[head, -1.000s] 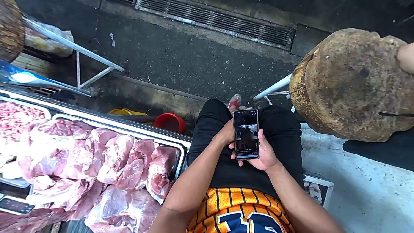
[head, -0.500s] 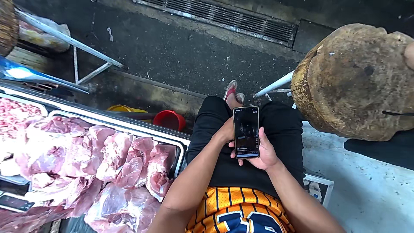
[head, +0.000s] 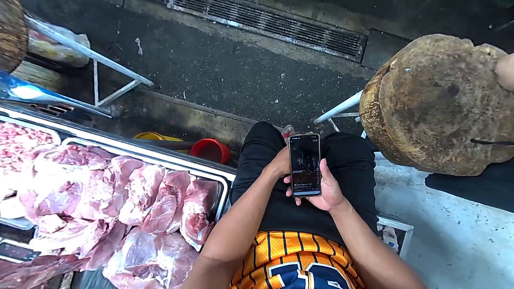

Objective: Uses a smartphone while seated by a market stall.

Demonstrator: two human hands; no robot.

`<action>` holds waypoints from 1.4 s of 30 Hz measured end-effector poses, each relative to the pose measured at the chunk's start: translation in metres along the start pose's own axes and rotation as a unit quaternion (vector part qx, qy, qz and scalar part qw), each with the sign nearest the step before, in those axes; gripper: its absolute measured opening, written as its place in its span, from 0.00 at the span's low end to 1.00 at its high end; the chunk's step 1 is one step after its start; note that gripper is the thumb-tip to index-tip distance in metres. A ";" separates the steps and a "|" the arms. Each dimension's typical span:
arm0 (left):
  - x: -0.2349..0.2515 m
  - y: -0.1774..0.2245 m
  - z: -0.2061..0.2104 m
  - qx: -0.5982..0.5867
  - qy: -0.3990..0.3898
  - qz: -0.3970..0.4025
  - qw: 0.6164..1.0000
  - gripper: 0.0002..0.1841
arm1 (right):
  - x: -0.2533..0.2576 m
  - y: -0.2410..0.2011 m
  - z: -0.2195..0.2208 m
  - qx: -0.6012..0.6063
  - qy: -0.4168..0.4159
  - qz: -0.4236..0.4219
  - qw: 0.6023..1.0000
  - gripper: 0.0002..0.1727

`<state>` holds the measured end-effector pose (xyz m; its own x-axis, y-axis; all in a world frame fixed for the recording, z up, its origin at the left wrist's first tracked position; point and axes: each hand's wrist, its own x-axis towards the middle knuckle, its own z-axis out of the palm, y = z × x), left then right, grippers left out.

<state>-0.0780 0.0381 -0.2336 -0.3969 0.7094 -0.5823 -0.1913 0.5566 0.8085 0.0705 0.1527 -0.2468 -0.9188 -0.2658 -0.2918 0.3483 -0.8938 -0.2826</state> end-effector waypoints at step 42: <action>-0.009 -0.002 0.002 0.006 0.037 -0.033 0.999 0.13 | 0.003 0.002 0.013 -0.050 0.027 -0.001 0.998 0.52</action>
<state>-0.0724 0.0313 -0.2303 -0.4492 0.6380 -0.6255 -0.2084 0.6059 0.7677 0.0657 0.1452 -0.2360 -0.9096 -0.2413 -0.3383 0.3650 -0.8532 -0.3726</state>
